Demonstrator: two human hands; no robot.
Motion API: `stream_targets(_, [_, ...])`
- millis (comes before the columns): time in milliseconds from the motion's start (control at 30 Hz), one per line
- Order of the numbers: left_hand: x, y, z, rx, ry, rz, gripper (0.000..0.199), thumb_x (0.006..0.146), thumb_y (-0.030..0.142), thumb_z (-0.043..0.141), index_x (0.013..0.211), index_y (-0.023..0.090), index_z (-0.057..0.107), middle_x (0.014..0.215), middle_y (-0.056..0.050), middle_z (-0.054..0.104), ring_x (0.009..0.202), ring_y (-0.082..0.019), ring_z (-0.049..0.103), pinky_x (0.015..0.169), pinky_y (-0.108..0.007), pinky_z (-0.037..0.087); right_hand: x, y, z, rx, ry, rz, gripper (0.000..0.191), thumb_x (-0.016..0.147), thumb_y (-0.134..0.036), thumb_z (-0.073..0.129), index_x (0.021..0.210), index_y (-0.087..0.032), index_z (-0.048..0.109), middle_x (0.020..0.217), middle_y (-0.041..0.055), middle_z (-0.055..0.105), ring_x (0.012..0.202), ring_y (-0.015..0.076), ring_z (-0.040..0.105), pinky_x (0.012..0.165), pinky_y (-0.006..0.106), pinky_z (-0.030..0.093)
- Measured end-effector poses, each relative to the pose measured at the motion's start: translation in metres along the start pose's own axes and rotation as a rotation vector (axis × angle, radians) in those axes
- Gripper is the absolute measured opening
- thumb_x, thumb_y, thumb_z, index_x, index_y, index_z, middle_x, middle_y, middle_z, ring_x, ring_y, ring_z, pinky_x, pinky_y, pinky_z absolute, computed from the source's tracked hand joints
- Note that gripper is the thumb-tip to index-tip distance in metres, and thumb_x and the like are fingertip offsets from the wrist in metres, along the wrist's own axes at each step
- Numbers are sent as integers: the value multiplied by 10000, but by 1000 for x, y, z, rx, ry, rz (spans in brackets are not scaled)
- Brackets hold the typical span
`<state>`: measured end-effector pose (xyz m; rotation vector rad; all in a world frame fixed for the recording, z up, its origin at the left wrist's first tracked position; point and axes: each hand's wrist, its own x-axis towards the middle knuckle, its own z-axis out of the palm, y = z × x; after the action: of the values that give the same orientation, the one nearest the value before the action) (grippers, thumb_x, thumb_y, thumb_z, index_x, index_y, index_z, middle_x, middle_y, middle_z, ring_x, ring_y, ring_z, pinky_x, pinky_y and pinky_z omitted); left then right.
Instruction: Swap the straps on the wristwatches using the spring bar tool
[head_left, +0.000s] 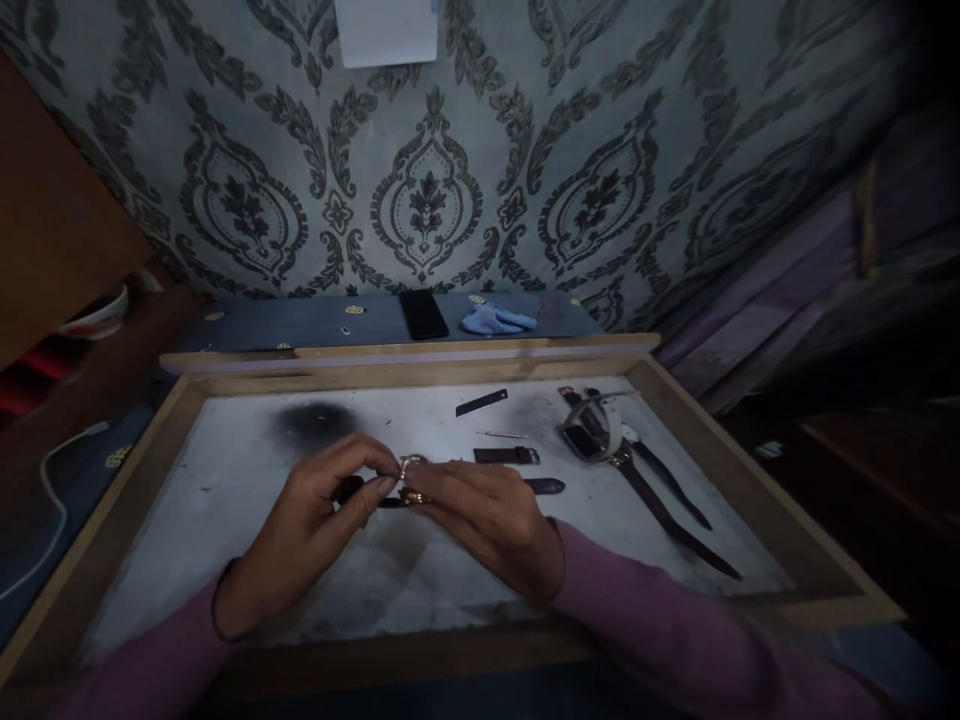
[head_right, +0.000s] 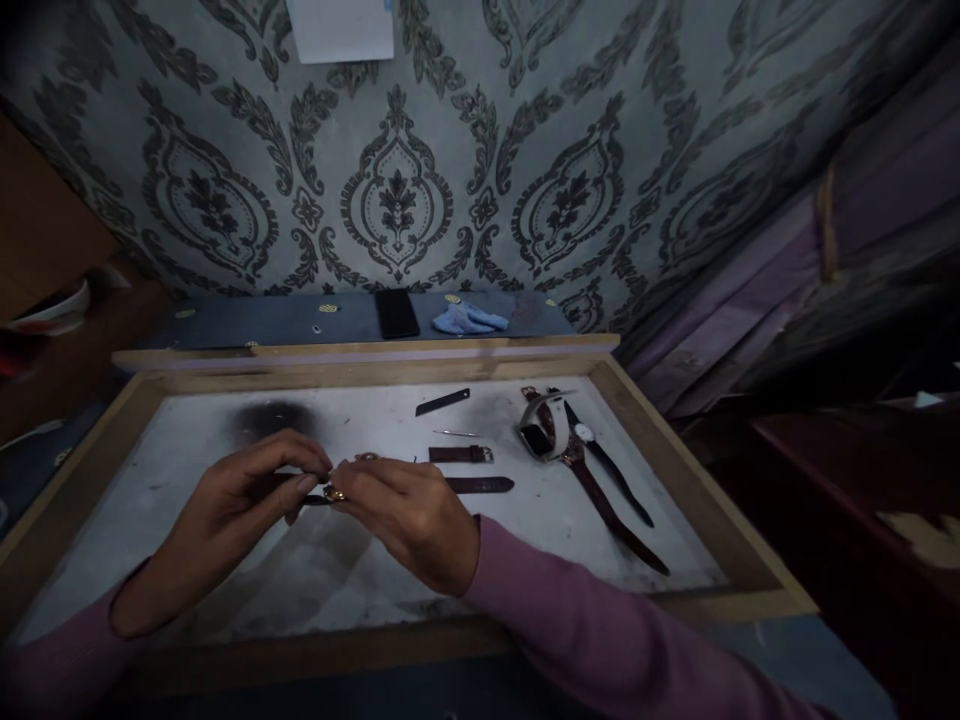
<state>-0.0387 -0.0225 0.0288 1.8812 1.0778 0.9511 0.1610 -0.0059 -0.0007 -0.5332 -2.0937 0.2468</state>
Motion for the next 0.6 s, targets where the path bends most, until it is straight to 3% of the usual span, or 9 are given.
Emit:
stream_targets(233, [-3, 2, 6, 141, 99, 116, 124, 942, 120, 513, 903, 191, 606, 905, -17, 606, 838, -140, 586, 720, -243, 459, 1, -1, 0, 14, 47, 31, 163, 903, -142, 611, 1058, -101, 642, 917, 107, 743, 832, 156, 729, 738, 236, 623])
stream_targets(600, [-3, -1, 7, 126, 17, 150, 218, 938, 73, 523, 1041, 250, 597, 943, 6, 599, 864, -130, 582, 746, -234, 461, 0, 2, 0, 20, 57, 14, 130, 891, -125, 624, 1010, -81, 648, 899, 146, 742, 859, 182, 730, 745, 274, 628])
